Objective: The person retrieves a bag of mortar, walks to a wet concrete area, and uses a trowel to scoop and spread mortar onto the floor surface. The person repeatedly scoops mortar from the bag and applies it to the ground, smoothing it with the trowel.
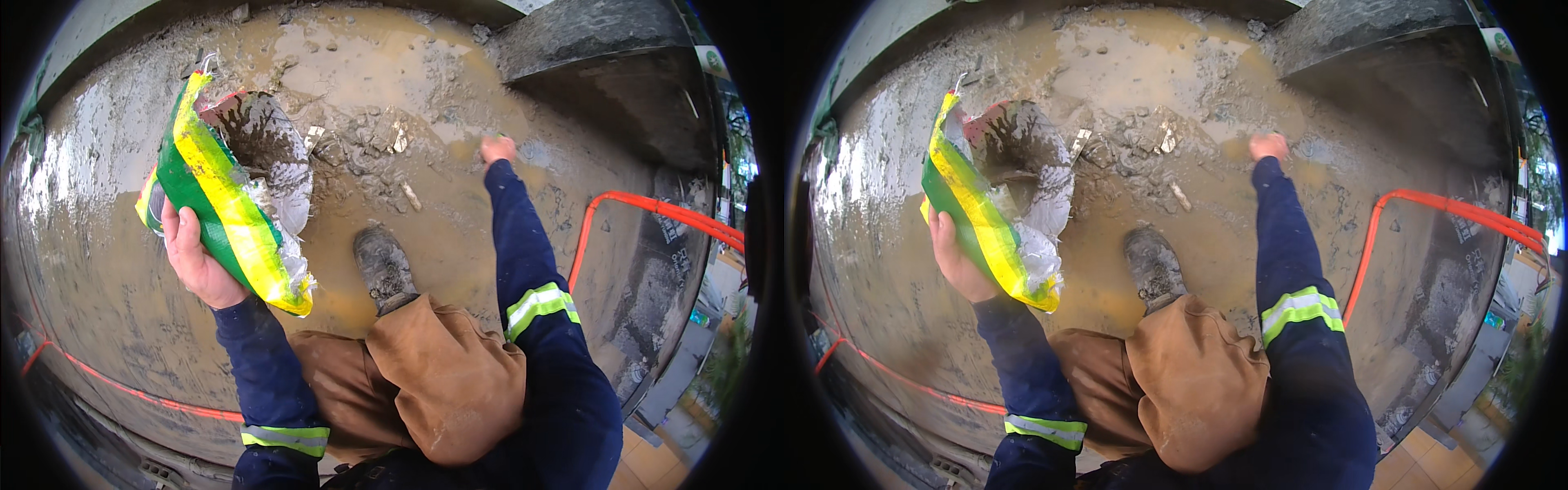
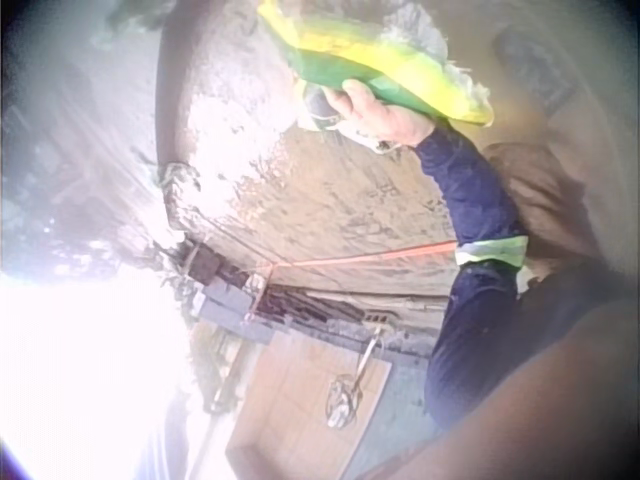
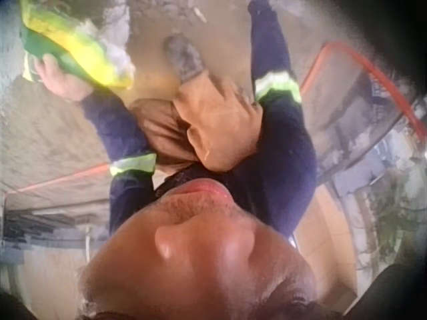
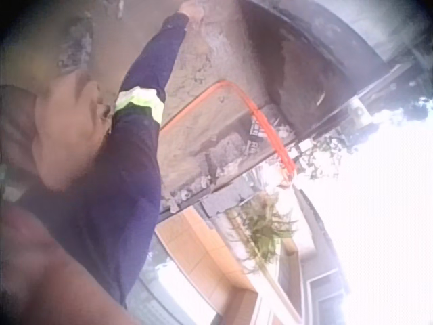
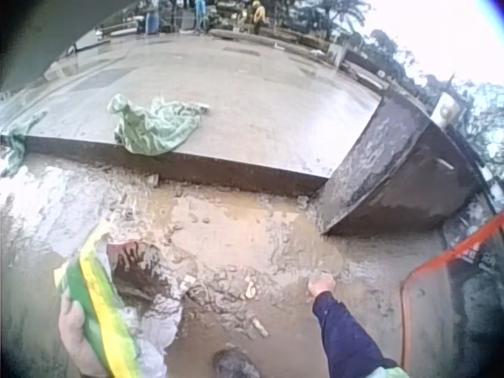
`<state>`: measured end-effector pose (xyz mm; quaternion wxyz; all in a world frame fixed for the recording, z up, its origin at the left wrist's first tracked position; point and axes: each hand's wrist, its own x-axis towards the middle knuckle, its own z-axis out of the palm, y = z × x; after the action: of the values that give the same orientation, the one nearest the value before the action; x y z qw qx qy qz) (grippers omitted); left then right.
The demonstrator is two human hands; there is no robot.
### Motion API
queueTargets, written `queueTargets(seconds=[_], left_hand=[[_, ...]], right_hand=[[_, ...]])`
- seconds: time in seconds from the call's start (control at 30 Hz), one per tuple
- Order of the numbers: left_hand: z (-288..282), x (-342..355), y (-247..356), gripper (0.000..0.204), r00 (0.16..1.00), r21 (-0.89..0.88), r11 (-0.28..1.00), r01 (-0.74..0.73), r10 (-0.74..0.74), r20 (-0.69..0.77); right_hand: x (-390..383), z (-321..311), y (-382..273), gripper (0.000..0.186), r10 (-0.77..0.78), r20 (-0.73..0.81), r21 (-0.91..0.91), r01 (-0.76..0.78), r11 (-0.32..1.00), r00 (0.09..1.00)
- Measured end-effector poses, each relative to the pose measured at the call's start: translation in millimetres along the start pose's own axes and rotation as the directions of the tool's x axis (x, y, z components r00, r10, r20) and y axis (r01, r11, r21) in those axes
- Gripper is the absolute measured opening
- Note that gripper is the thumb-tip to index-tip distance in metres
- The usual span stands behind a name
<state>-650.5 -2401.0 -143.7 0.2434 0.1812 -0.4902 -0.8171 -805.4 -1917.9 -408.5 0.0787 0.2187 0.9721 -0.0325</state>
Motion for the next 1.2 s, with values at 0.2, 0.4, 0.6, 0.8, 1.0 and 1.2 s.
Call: queueTargets(seconds=[0.2, 0.4, 0.6, 0.8, 1.0, 1.2], left_hand=[[3.9, 1.1, -3.5, 0.042, 1.0, 0.005, 1.0, 0.009, -0.009, 0.006], [3.0, 2.4, -2.2, 0.042, 1.0, 0.009, 1.0, 0.005, -0.005, 0.023], [6.0, 2.0, -5.1, 0.042, 1.0, 0.029, 1.0, -0.001, 0.001, -0.008], [1.9, 3.3, -2.7, 0.041, 1.0, 0.024, 1.0, 0.018, -0.018, -0.005], [14.6, 4.7, -11.3, 0.04, 1.0, 0.004, 1.0, 0.005, -0.005, 0.019], [2.8, 11.4, -18.8, 0.04, 0.995, -0.033, 0.998, 0.046, -0.043, 0.088]], right_hand=[[-73.4, -25.9, -97.6, 0.036, -0.127, -0.11, 0.225, 0.149, 0.963, 0.986], [-34.6, -70.8, -65.2, 0.032, -0.132, -0.168, 0.399, 0.19, 0.897, 0.977], [-43.0, -89.0, -100.3, 0.038, -0.038, 0.37, 0.665, -0.236, 0.709, 0.928], [-34.5, -102.8, -43.1, 0.031, 0.108, 0.458, 0.745, -0.447, 0.495, 0.883], [-65.6, -83.5, -61.8, 0.026, 0.143, 0.436, 0.764, -0.449, 0.463, 0.889], [-57.1, -116.4, 26.9, 0.027, 0.218, 0.468, 0.751, -0.516, 0.411, 0.856]])
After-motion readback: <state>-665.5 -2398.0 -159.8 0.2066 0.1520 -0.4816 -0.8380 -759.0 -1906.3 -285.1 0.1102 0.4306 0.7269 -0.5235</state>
